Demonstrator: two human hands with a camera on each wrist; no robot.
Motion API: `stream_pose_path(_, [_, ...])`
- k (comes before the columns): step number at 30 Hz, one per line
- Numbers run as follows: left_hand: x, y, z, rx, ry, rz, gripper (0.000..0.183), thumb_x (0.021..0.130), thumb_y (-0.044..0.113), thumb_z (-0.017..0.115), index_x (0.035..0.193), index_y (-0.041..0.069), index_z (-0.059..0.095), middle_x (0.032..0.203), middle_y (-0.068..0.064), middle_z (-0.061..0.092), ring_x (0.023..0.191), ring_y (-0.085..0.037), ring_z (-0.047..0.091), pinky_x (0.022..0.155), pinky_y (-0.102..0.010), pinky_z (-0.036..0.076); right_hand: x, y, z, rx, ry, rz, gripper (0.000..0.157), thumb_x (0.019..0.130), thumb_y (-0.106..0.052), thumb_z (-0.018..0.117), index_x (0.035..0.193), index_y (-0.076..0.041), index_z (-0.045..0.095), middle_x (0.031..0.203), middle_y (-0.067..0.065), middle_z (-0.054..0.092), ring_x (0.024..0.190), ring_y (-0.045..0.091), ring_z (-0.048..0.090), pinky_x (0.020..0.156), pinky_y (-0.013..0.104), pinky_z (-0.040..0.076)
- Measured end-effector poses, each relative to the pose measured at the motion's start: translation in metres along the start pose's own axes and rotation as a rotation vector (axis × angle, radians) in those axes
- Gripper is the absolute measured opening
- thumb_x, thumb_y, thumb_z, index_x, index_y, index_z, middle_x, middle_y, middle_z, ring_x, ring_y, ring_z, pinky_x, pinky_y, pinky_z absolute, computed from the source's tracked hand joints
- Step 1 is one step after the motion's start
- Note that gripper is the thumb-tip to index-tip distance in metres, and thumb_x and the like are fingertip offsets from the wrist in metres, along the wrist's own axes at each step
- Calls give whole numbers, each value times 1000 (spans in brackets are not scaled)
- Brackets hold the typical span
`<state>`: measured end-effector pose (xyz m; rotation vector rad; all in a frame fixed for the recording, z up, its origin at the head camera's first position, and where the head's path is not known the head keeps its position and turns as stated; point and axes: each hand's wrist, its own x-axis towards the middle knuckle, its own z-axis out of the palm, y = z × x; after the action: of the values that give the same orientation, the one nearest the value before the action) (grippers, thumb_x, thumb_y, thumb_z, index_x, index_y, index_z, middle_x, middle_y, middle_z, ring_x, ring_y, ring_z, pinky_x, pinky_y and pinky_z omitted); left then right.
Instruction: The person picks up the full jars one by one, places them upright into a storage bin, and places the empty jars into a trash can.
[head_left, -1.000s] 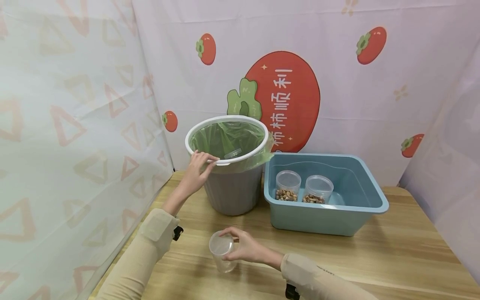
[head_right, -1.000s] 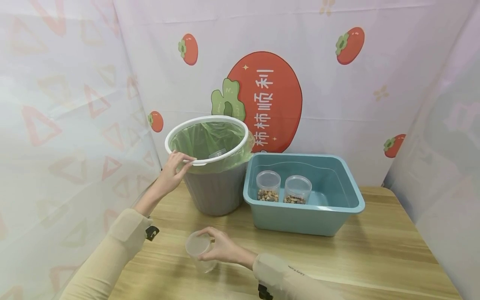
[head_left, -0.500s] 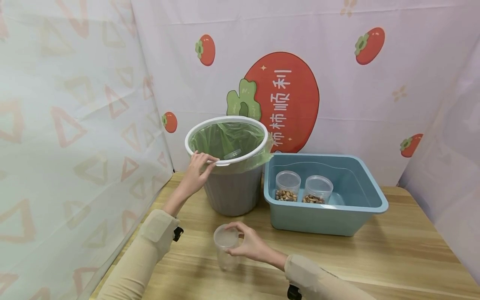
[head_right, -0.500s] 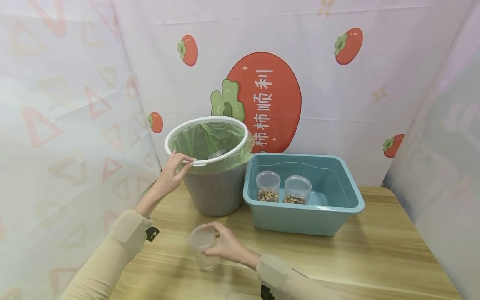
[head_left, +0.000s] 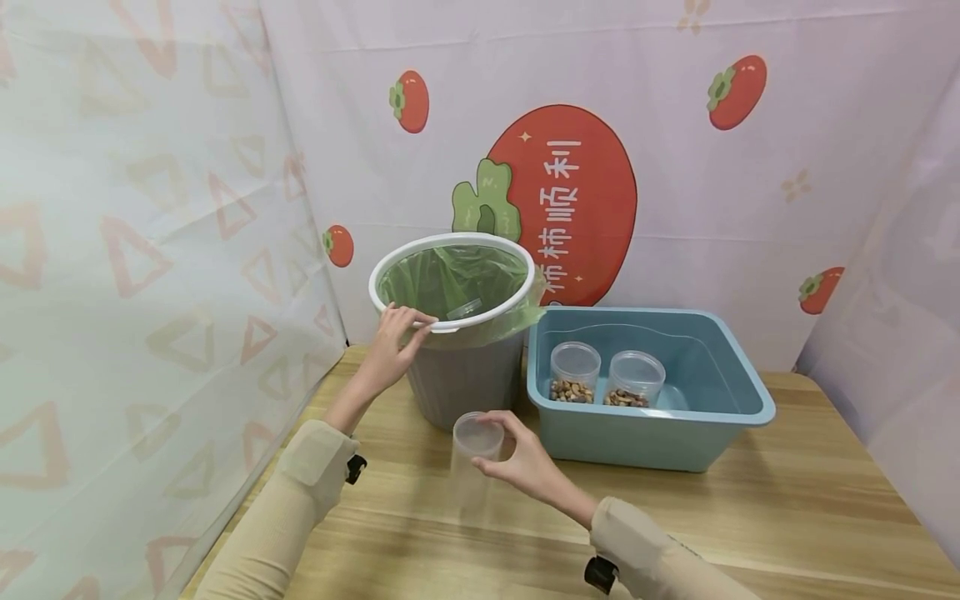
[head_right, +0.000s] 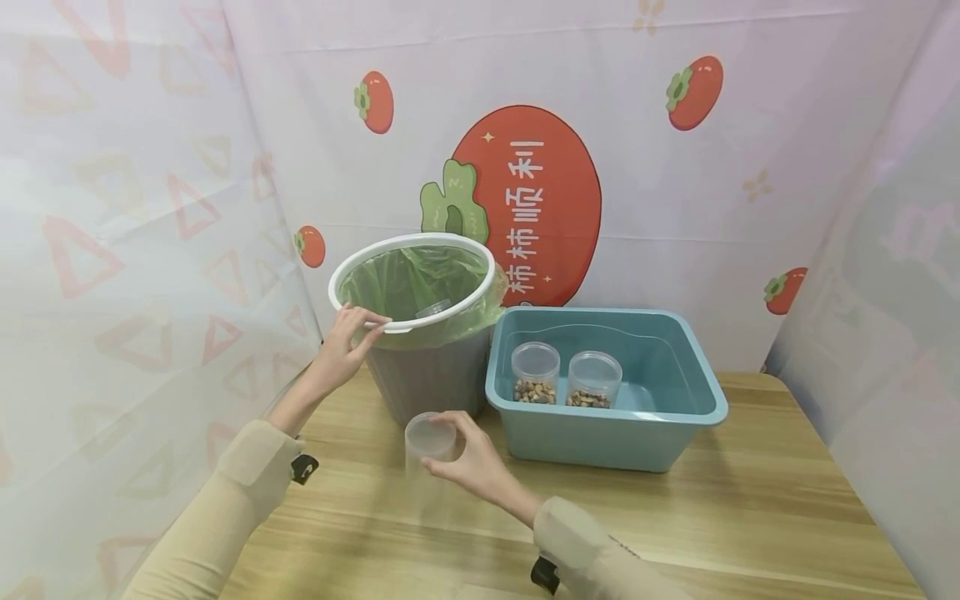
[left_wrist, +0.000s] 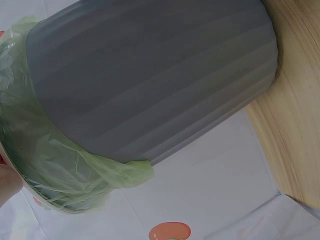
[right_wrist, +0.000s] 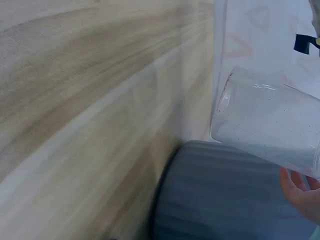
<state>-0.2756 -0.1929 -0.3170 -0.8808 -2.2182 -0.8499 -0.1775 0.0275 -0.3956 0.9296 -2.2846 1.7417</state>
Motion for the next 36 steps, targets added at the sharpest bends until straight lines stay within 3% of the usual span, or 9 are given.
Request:
stream_pose_path(8, [0,0,0,1,-3,-1,10,85,1,53,93,-1,59,90,-14,58,91,-29,50,102,-51,13,12,-11,-18,3,61,-44,46,72,1,69,113,4,49,113,20,51,96,31,54,75,32,49])
stream_pose_path(16, [0,1,-1,-3,-3,-4,10,85,0,53,93,-2,59,89,-14,58,91,-29,50,102,-51,12,24,-27,-39,22,89,34,44,75,-2,67,115,3,48,115,19,51,103,31,52,79,39,48])
stream_pose_path(24, [0,-2,0,3,-9,1,9,85,1,53,92,-1,59,89,-14,58,91,-29,50,102,-51,13,35,-34,-60,30,137,-13,42,76,3,63,115,4,48,119,20,48,111,32,46,80,43,47])
stream_pose_path(31, [1,-1,0,6,-11,2,10,85,1,53,93,-1,59,89,-14,58,91,-29,50,102,-50,14,54,-23,-84,110,202,-92,39,78,2,62,115,1,49,114,17,51,96,10,53,68,21,49])
stream_pose_path(36, [2,0,-1,5,-1,13,10,85,0,54,92,-1,59,89,-14,58,90,-29,50,99,-49,18,68,-34,-98,124,228,-85,37,81,-2,60,115,0,48,115,14,50,91,7,54,66,20,49])
